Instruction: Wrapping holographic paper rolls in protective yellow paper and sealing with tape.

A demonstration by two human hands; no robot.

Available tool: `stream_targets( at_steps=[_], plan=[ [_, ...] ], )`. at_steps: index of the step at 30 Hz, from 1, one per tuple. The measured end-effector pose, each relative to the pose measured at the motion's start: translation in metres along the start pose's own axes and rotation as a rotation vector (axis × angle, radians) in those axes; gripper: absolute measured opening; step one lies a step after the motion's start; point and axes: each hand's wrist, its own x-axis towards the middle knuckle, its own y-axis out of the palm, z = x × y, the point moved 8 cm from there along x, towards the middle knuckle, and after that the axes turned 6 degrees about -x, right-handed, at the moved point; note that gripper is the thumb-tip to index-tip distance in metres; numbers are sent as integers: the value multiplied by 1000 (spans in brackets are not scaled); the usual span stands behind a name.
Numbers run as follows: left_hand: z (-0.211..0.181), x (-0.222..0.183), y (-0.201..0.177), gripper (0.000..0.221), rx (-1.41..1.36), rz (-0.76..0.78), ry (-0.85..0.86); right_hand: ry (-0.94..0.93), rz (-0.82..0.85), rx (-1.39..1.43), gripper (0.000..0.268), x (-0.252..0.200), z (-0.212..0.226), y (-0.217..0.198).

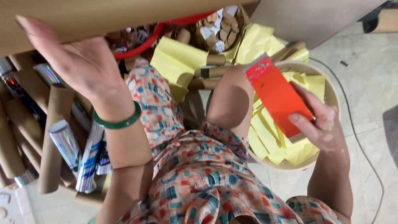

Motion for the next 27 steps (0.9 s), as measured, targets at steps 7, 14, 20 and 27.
stream_targets(
  at_steps=[7, 14, 20, 27],
  plan=[
    [111, 18, -23, 81, -437, -389, -101, 60, 25, 6, 64, -8, -22, 8],
    [223, -35, 16, 74, -555, -676, -388, 13, -13, 61, 62, 5, 19, -9],
    [270, -76, -11, 77, -569, -730, -539, 25, -42, 108, 58, 1, 19, -14],
    [295, -122, -15, 58, -559, -680, -704, -6, -77, 63, 57, 4, 23, -16]
  ],
)
